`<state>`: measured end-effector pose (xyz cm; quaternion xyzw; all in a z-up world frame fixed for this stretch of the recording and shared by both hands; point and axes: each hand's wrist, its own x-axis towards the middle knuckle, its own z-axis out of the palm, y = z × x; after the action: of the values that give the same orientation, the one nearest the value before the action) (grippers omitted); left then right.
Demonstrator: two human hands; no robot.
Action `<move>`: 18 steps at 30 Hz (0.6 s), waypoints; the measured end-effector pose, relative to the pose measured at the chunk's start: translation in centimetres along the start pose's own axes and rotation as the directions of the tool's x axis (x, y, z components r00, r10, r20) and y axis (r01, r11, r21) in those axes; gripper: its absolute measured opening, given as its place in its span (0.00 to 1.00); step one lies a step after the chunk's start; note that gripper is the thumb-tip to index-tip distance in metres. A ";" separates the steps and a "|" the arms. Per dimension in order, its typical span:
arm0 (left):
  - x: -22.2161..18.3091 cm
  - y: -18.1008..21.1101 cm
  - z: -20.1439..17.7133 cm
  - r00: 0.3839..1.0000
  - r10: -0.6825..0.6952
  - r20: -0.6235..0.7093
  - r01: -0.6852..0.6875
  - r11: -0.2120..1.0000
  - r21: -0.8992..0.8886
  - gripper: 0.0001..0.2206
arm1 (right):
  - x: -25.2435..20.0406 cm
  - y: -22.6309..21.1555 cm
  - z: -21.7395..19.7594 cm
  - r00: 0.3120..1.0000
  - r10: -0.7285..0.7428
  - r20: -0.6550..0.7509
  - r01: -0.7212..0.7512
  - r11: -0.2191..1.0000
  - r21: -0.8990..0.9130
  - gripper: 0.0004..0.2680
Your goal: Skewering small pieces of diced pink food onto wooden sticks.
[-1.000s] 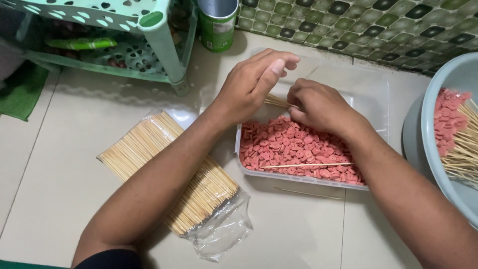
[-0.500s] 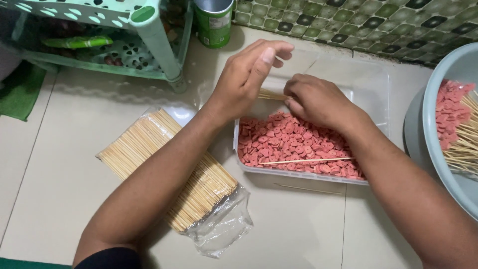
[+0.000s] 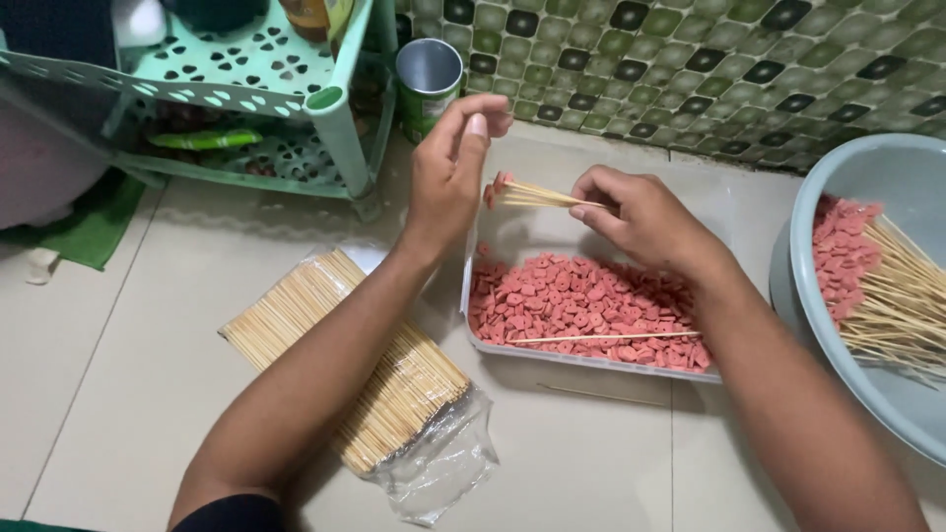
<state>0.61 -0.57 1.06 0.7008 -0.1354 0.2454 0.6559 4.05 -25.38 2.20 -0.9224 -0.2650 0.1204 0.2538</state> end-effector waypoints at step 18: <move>-2.6 4.0 3.6 0.990 0.012 0.142 0.039 0.936 -0.350 0.16 | -5.7 -1.4 -2.0 0.896 -0.119 -0.428 0.226 0.952 0.207 0.04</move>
<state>-3.02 -4.87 3.05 0.5889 -0.2186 0.1625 0.7610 -0.58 -28.27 5.13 -0.8600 -0.2697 -0.0665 0.4280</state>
